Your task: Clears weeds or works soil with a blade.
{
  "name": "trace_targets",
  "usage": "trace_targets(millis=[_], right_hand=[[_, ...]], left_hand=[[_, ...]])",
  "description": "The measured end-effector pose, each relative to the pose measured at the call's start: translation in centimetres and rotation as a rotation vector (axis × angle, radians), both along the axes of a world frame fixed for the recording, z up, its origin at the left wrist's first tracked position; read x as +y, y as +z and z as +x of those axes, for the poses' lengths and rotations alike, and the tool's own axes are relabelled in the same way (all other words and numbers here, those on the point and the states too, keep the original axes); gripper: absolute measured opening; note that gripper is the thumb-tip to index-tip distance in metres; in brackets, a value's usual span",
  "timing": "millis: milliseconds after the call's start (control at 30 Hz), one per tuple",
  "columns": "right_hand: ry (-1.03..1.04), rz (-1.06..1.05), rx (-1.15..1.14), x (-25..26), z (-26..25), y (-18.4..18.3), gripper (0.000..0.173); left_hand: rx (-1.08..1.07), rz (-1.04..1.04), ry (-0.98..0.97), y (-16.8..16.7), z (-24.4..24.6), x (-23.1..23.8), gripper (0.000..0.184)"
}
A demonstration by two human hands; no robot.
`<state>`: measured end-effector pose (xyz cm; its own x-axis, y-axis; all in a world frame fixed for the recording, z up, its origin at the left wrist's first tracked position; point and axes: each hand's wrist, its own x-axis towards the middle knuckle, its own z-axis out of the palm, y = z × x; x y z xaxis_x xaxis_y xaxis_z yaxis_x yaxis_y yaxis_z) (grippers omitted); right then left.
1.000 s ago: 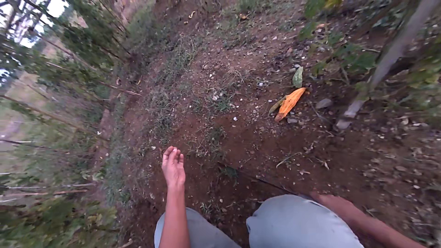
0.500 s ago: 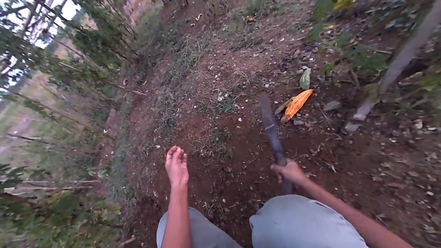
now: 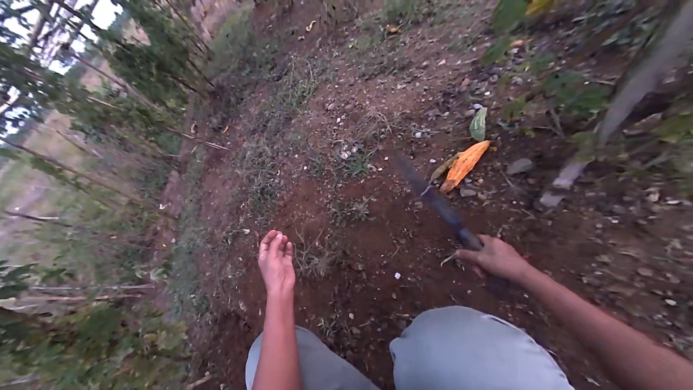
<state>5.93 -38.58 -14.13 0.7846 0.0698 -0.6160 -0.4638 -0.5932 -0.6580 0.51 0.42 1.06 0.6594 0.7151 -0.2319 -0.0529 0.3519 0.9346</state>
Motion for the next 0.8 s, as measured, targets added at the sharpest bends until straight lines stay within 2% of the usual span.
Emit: trace_targets(millis=[67, 100, 133, 233, 267, 333, 400, 500, 600, 667, 733, 800], right_hand=[[-0.211, 0.129, 0.033, 3.0, 0.1, -0.9, 0.043], [-0.227, 0.155, 0.050, 4.3, -0.4, -1.9, 0.043], [-0.164, 0.144, 0.070, 5.3, -1.5, -3.1, 0.043], [0.269, -0.019, 0.192, 6.9, -4.9, -5.5, 0.040], [0.353, -0.045, 0.229, 6.9, -5.3, -5.3, 0.041], [0.364, -0.003, 0.234, 5.0, -4.9, -2.8, 0.030], [0.223, 0.101, 0.257, 2.8, -3.2, -0.4, 0.019], [-0.044, 0.196, 0.216, 2.0, -0.4, 1.5, 0.021], [-0.346, 0.318, 0.132, 4.3, 1.4, 0.2, 0.030], [-0.398, 0.368, 0.116, 6.7, 0.6, -1.9, 0.032], [-0.151, 0.246, 0.121, 8.2, -1.8, -4.5, 0.029], [0.319, -0.030, 0.191, 8.5, -3.7, -5.8, 0.032]], left_hand=[[0.000, -0.002, 0.001, 0.1, 0.1, -0.2, 0.011], [-0.001, -0.007, 0.001, 0.1, 0.1, -0.3, 0.011], [-0.003, -0.009, -0.001, 0.1, 0.1, -0.5, 0.010], [-0.008, -0.009, -0.006, -0.2, 0.3, -0.8, 0.011], [-0.003, -0.005, -0.009, -0.2, 0.4, -0.8, 0.011], [0.005, -0.001, -0.014, -0.1, 0.4, -0.8, 0.011], [-0.001, -0.001, -0.012, 0.0, 0.3, -0.7, 0.011], [-0.005, 0.001, 0.004, 0.0, 0.1, -0.4, 0.010], [-0.009, 0.001, 0.009, 0.1, 0.1, -0.4, 0.010], [-0.014, 0.001, 0.012, 0.2, 0.1, -0.5, 0.011], [-0.014, -0.003, 0.010, 0.3, 0.2, -0.6, 0.011], [-0.016, -0.009, 0.009, 0.2, 0.3, -0.9, 0.011]])
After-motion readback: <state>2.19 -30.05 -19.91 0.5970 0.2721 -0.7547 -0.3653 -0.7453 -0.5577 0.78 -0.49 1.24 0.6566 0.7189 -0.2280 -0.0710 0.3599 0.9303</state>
